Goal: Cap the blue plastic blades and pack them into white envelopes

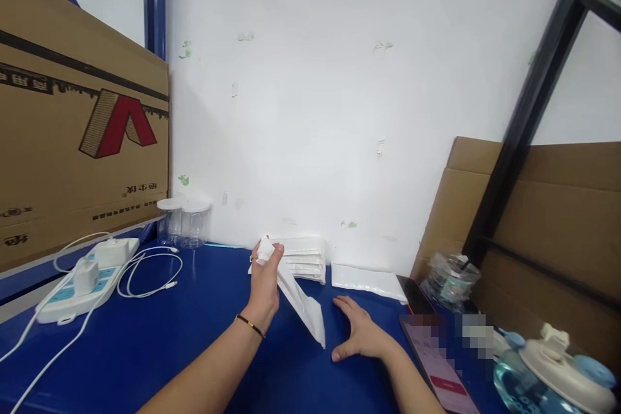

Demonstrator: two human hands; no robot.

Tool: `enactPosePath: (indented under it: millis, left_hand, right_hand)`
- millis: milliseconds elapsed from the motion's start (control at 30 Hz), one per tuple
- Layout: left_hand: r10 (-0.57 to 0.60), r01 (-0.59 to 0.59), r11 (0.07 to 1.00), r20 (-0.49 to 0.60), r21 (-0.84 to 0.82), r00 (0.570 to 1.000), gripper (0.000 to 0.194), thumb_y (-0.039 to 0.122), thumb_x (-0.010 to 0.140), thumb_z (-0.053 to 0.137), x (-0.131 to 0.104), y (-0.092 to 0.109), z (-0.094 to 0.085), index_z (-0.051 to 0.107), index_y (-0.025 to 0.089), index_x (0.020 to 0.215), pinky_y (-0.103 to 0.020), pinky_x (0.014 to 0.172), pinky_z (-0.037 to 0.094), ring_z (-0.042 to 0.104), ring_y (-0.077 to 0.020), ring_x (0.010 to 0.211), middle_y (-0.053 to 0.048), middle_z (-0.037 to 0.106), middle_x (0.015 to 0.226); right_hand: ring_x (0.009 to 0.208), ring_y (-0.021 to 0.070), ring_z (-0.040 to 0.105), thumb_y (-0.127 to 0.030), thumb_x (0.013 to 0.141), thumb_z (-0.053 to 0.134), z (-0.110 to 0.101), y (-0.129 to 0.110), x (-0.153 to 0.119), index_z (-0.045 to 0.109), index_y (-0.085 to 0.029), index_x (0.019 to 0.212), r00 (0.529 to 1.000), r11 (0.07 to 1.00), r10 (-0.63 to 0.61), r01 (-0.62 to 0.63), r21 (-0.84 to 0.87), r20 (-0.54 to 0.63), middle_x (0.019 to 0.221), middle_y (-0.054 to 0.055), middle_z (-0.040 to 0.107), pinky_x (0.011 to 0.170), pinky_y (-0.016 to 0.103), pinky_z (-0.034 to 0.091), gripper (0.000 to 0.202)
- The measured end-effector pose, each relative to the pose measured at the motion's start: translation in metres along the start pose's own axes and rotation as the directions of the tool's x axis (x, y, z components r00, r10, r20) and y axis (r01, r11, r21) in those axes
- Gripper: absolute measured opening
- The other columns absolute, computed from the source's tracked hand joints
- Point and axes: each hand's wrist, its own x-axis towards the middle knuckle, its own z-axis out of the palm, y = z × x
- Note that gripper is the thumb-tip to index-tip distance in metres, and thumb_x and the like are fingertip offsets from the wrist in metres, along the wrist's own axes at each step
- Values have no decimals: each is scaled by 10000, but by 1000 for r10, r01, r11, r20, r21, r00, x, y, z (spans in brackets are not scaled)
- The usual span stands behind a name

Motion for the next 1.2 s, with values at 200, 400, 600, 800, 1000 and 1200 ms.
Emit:
enactPosePath:
  millis: [200, 400, 600, 800, 1000, 1200]
  left_hand:
    - [3, -1, 1000, 93, -15, 996, 639, 273, 683, 747, -8, 13, 17, 427, 265, 1236, -314, 930, 409, 600, -150, 966, -18, 638, 1004]
    - [13, -11, 1000, 105, -18, 994, 683, 260, 669, 754, -9, 20, 20, 406, 293, 1255, -289, 911, 414, 605, -130, 935, 6, 638, 955]
    - [-4, 6, 999, 41, -47, 999, 641, 300, 689, 732, -6, 19, 18, 415, 293, 1246, -296, 858, 447, 614, -152, 924, -7, 635, 955]
    - [-53, 51, 994, -20, -93, 998, 597, 280, 663, 738, -2, 23, 14, 453, 263, 1187, -283, 795, 468, 625, -143, 842, 15, 630, 860]
    - [-34, 27, 995, -76, -91, 997, 452, 284, 679, 704, 32, 66, 3, 513, 226, 1084, -297, 790, 490, 635, -153, 834, -7, 623, 882]
    - [303, -302, 953, -39, 27, 952, 440, 273, 715, 668, 69, 142, -5, 486, 238, 1114, -319, 839, 481, 624, -141, 833, 1, 606, 911]
  right_hand:
    - [1386, 328, 72, -585, 410, 784, 1, -10, -1, 303, -208, 1411, 1000, 1000, 1, -1, -8, 14, 1505, 119, 183, 1118, 490, 53, 1173]
    - [1387, 327, 67, -595, 417, 781, 5, -6, -1, 285, -207, 1417, 999, 999, -49, 49, -4, 1, 1502, 128, 189, 1118, 490, 54, 1181]
    - [1340, 322, 255, -519, 534, 769, 25, -24, 6, 241, -187, 1428, 982, 980, -149, 162, 119, -113, 1465, 143, 283, 1096, 459, 200, 1090]
    - [1164, 253, 501, -285, 793, 571, 36, -36, 12, 195, -235, 1423, 939, 949, -223, 271, 164, -261, 1290, 98, 518, 963, 377, 385, 735]
    - [960, 237, 567, -281, 843, 503, 26, -39, 4, 478, -251, 1209, 957, 974, -225, 227, -12, -185, 1043, 62, 606, 834, 334, 427, 368]
    - [879, 225, 540, -352, 878, 475, 18, -48, -2, 568, -230, 1007, 937, 942, -316, 291, -170, -149, 946, 58, 579, 771, 308, 433, 201]
